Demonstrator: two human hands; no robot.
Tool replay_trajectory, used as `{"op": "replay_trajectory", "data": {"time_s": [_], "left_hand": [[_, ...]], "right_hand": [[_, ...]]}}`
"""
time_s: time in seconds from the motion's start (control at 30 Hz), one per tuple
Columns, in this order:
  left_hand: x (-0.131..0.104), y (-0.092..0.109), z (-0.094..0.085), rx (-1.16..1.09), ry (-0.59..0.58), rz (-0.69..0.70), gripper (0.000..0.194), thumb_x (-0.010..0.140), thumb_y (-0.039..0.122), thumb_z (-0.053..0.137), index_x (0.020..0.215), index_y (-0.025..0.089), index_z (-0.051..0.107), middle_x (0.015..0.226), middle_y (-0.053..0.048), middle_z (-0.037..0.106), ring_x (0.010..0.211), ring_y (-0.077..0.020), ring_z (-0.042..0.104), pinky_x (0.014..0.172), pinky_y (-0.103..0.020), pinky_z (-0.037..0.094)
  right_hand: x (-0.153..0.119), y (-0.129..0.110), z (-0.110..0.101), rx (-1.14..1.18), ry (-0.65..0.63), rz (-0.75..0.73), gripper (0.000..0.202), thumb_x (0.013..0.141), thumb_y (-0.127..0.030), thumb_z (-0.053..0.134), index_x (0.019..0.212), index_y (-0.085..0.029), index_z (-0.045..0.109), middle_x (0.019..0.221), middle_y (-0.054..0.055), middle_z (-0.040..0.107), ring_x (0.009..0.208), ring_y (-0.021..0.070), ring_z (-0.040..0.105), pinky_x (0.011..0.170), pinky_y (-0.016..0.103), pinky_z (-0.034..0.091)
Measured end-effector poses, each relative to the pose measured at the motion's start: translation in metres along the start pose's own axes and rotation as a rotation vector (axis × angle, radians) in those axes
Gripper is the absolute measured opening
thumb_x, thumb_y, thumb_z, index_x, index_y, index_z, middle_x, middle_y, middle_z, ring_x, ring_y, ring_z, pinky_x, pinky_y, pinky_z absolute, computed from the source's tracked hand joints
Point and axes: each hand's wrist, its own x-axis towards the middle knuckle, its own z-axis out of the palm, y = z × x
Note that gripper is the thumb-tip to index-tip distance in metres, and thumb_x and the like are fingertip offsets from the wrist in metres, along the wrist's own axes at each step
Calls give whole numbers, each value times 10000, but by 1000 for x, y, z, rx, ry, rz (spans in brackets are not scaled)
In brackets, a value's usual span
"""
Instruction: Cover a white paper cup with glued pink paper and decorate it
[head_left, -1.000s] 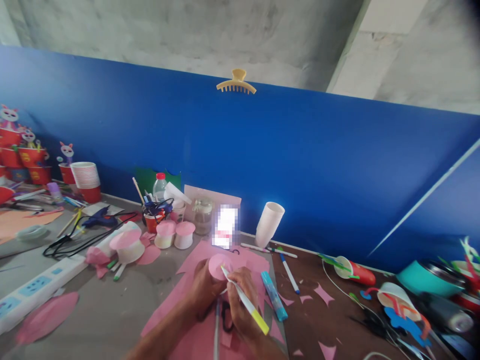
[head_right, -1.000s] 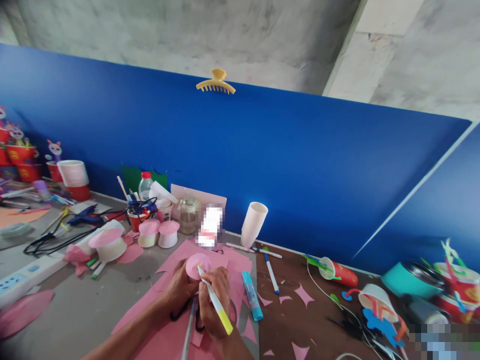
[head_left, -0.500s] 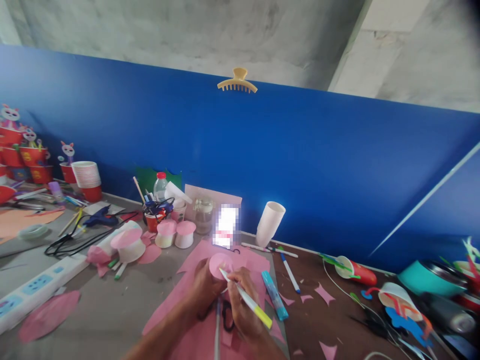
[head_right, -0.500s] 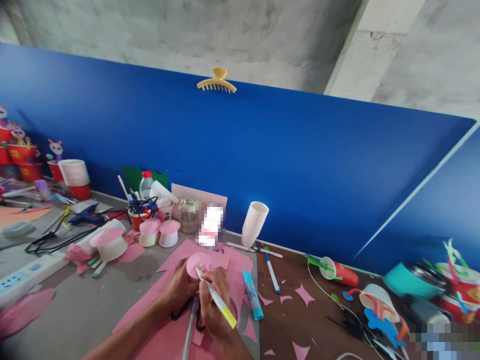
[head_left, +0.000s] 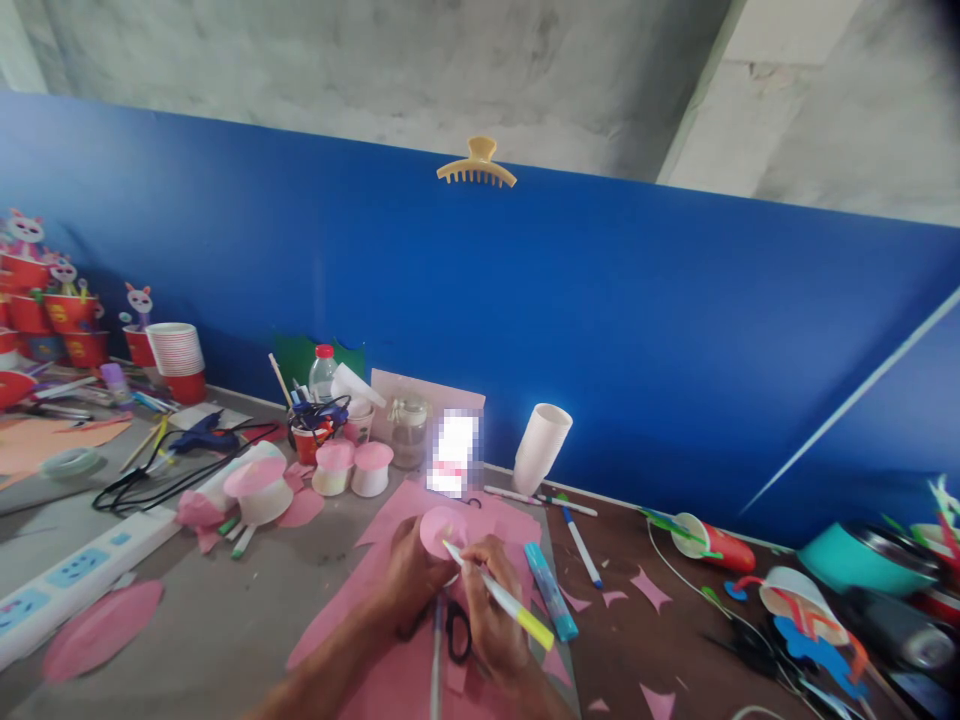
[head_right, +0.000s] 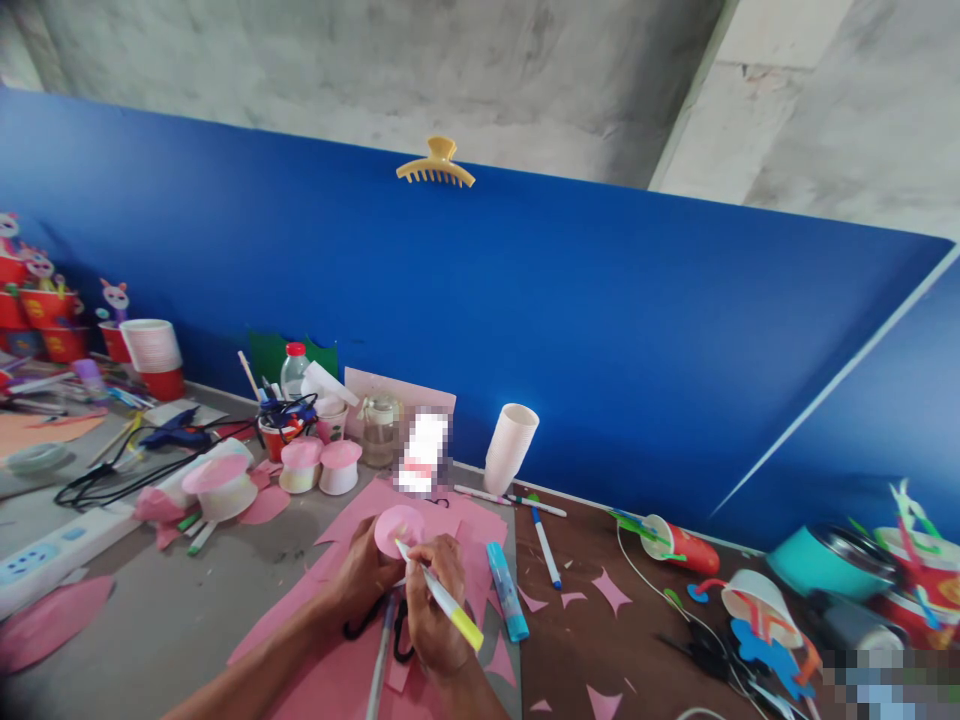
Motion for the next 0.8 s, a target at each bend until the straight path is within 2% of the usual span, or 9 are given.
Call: {"op": "replay_trajectory", "data": {"time_s": [0.2,0.37,0.53,0.8], "left_hand": [[-1,10,-4,14,-11,38,272,691,308,698,920,166,738,1004,-123,743,978,-301,684,862,-406,581],[0,12,-4,50,22,49,273,702,390,716,869,175,725,957,-129,737,994,-328,665,890,-438,566],[1,17,-6,82,52,-49,193,744,362,663,809,181,686,929,-120,719,983,-318,657,899,-437,563],[2,14,-3,154,33,67,230,768,400,648,791,174,685,905,-147,731,940,-339,654,848,-424,557]], "right_hand": [[0,1,2,26,-13,4,200,1004,-263,487,867,-241,631,765,5,643,716,185,622,653,315,516],[-2,7,4,64,46,99,299,1013,-345,474,782,-242,633,707,2,630,674,194,604,617,314,488],[-1,8,4,102,95,183,342,996,-397,515,716,-233,624,666,2,615,615,191,567,577,306,464],[1,1,6,148,48,189,310,989,-381,524,750,-226,645,673,-6,611,605,174,568,558,283,470]]}}
